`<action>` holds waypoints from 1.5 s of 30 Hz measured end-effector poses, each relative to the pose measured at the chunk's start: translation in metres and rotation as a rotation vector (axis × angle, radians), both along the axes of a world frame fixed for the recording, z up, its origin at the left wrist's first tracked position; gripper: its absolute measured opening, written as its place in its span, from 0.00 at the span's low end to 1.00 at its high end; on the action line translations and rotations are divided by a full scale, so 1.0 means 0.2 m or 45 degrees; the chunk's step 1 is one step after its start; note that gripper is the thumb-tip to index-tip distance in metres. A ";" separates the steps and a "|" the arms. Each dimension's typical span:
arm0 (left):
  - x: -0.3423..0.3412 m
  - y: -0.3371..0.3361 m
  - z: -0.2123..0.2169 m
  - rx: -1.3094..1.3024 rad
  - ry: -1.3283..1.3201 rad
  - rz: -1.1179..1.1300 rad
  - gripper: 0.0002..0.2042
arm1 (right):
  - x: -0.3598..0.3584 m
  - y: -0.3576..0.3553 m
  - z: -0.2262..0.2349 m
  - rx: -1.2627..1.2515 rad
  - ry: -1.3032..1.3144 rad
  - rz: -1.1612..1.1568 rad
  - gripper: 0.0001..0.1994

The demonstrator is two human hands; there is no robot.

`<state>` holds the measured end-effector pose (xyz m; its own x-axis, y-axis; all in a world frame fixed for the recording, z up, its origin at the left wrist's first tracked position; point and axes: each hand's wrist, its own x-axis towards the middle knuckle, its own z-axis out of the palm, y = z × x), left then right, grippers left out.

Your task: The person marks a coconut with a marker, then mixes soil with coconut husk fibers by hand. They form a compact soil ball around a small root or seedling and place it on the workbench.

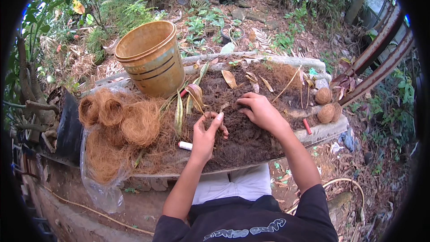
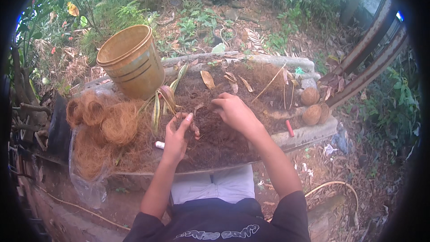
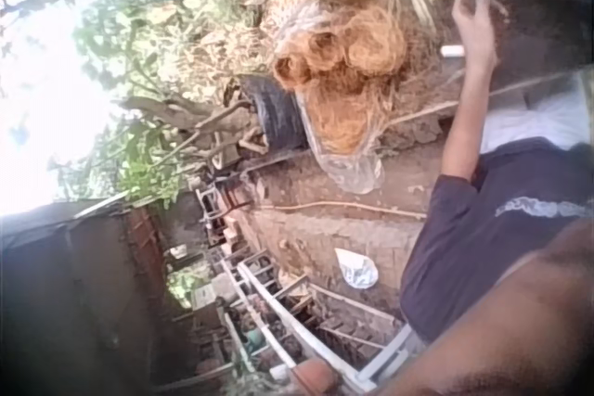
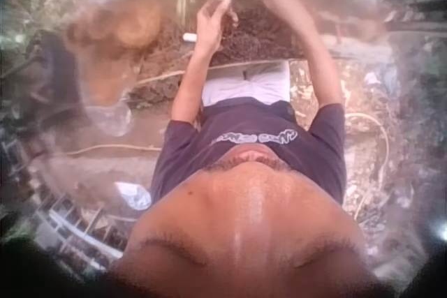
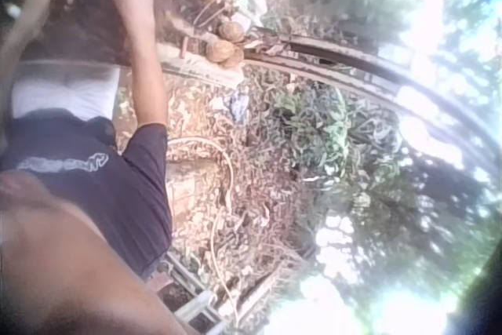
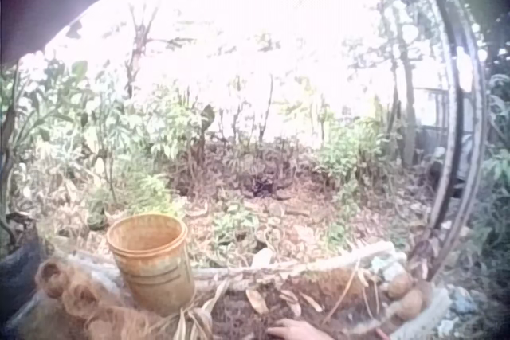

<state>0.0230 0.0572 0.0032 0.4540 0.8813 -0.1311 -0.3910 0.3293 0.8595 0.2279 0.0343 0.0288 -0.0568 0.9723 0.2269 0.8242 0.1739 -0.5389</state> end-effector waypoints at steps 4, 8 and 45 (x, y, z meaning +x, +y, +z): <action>-0.02 -0.01 0.00 -0.071 -0.186 -0.080 0.09 | -0.04 -0.01 0.00 -0.027 -0.040 -0.015 0.12; -0.03 -0.02 0.02 -0.057 -0.296 -0.199 0.14 | -0.04 -0.04 0.01 0.170 0.115 -0.180 0.13; 0.04 -0.08 0.01 -0.187 -0.341 -0.020 0.20 | -0.36 -0.21 -0.05 0.730 0.124 0.133 0.16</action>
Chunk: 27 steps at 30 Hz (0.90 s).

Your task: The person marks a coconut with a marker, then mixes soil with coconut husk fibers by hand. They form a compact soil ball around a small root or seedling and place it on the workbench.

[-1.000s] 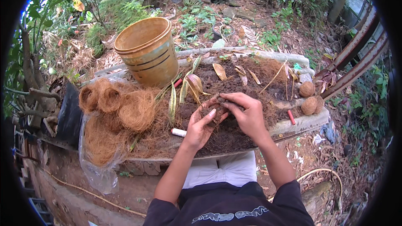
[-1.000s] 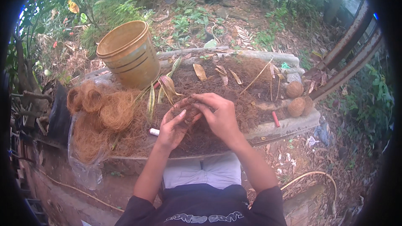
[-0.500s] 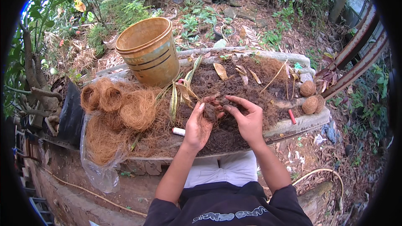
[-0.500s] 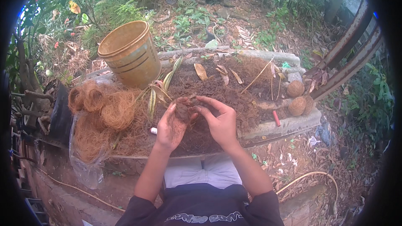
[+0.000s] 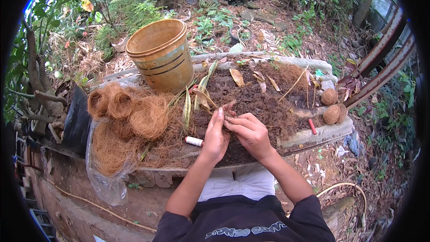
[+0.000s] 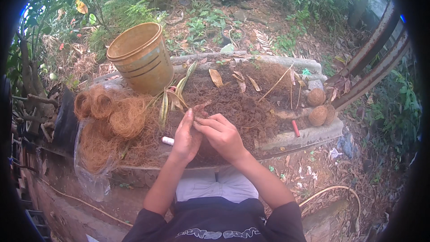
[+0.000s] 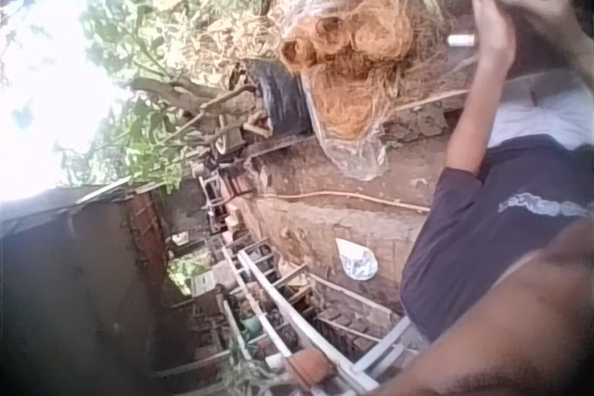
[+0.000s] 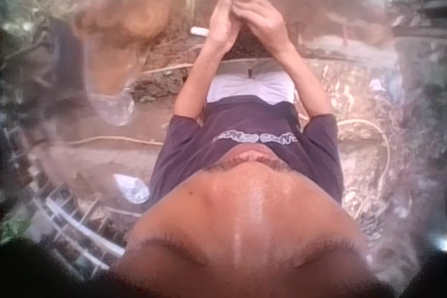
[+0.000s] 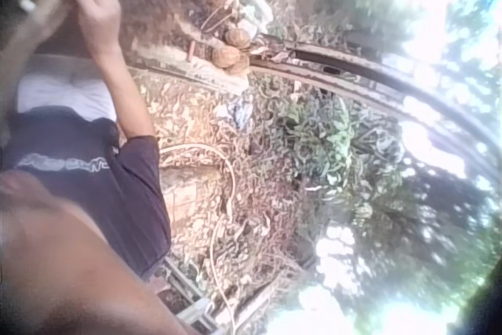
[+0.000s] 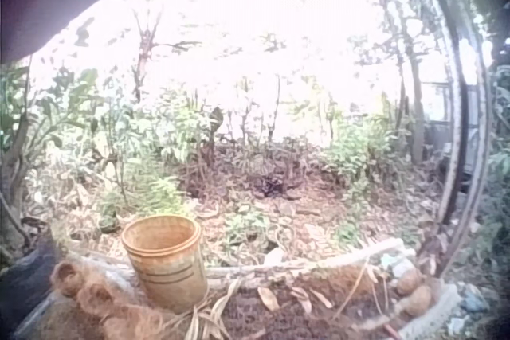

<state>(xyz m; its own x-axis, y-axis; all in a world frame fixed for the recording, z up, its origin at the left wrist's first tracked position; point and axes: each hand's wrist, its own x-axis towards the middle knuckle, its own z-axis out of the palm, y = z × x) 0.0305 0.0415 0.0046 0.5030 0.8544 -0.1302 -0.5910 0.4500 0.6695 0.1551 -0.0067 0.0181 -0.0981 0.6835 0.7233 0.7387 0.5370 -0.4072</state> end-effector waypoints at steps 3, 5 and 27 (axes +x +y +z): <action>0.01 0.01 -0.03 0.067 0.055 -0.027 0.19 | 0.00 -0.01 -0.01 -0.009 0.041 0.009 0.14; 0.01 0.01 -0.04 0.091 0.090 -0.044 0.19 | 0.00 -0.02 -0.02 -0.024 0.077 0.029 0.13; 0.04 -0.02 -0.02 -0.019 -0.044 0.155 0.18 | -0.03 -0.01 -0.07 -0.062 0.442 -0.113 0.13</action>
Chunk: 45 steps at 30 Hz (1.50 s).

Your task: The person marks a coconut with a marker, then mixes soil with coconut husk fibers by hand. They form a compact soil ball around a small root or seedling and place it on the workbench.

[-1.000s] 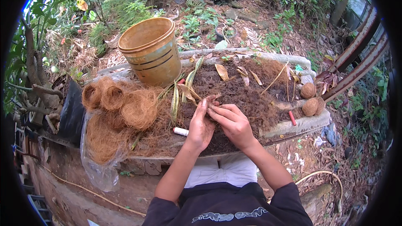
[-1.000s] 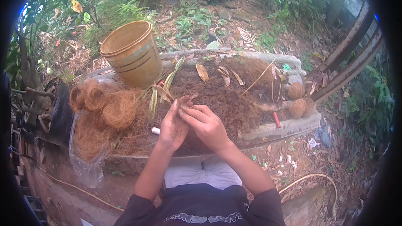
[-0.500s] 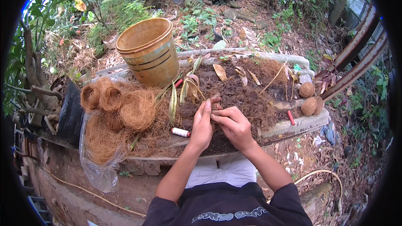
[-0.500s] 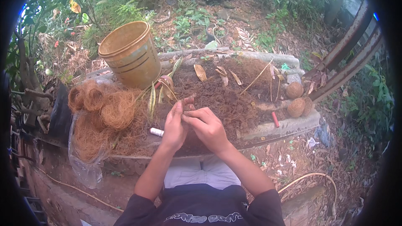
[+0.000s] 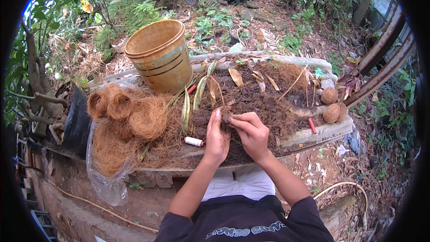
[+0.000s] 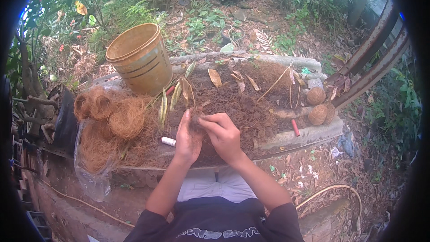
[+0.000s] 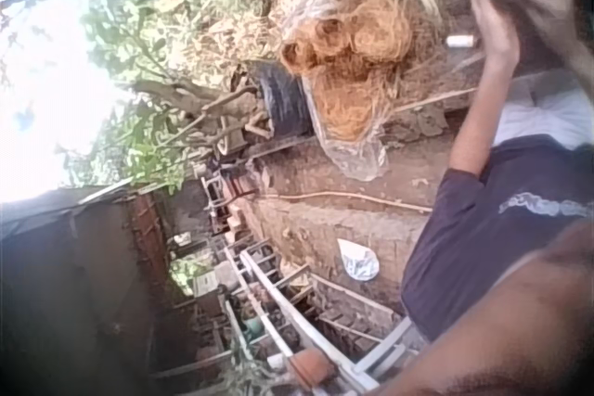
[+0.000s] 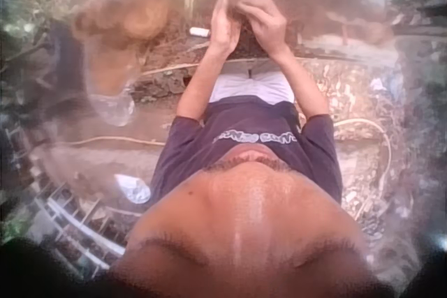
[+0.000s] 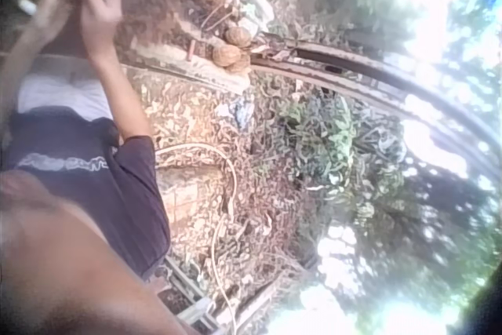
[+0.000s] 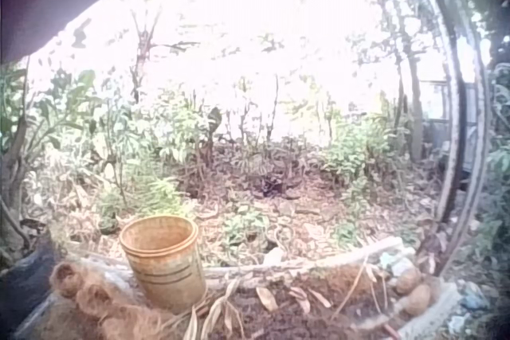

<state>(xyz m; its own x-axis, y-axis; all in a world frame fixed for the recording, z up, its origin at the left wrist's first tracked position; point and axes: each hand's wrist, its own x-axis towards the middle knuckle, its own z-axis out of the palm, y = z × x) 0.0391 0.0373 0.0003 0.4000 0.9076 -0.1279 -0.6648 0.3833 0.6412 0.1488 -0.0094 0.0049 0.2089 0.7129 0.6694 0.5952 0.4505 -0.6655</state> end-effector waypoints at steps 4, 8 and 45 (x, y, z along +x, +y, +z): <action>0.00 0.03 -0.04 0.052 0.168 -0.040 0.17 | 0.01 -0.01 0.05 0.020 -0.249 0.074 0.15; -0.04 0.03 -0.05 0.142 0.256 -0.102 0.19 | 0.06 -0.03 0.09 -0.114 -0.111 0.166 0.15; -0.01 -0.01 -0.04 -0.068 0.105 -0.166 0.19 | -0.04 -0.04 0.05 -0.154 0.004 -0.113 0.07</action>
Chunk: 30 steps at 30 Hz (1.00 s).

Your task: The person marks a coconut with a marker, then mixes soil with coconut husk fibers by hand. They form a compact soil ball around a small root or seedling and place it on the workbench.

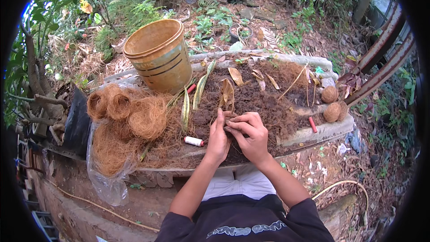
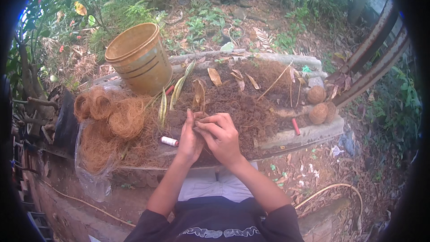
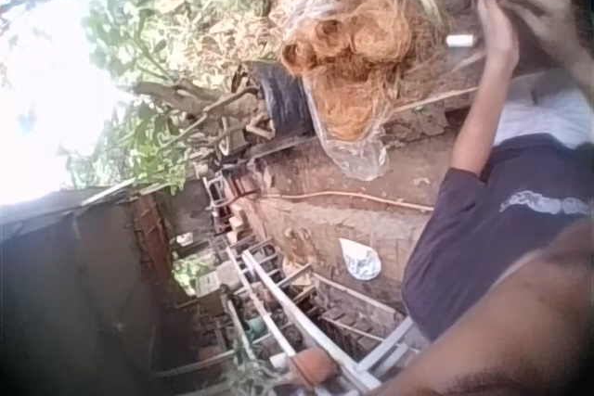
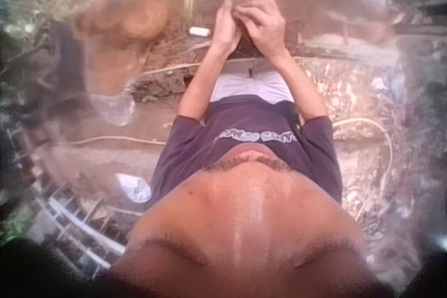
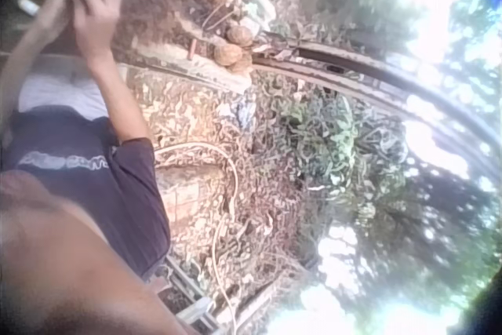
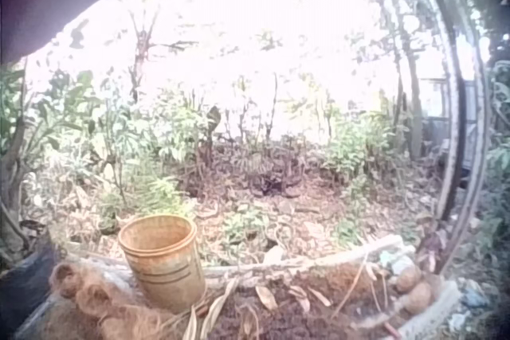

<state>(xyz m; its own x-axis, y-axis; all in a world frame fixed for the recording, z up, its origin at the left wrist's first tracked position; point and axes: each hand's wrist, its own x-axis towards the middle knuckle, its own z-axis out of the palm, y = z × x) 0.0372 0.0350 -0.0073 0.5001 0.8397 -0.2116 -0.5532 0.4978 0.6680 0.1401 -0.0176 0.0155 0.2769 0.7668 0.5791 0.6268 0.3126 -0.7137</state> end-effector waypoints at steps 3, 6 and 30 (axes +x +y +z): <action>-0.02 -0.01 -0.02 0.045 0.008 0.006 0.16 | 0.02 -0.01 0.01 -0.269 0.177 0.017 0.08; -0.01 0.00 -0.04 0.188 0.131 0.038 0.13 | 0.07 -0.01 -0.03 -0.286 0.491 0.135 0.12; -0.04 0.07 0.11 0.163 -0.139 0.168 0.17 | 0.16 0.14 0.11 -0.663 0.587 0.795 0.28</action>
<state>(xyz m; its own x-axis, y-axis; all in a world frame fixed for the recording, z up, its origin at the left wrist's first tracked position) 0.0295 0.0500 0.0144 0.3978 0.9161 -0.0494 -0.6806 0.3307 0.6538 0.1712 0.0109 0.0379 -0.1557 0.9862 0.0561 0.0734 0.0682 -0.9950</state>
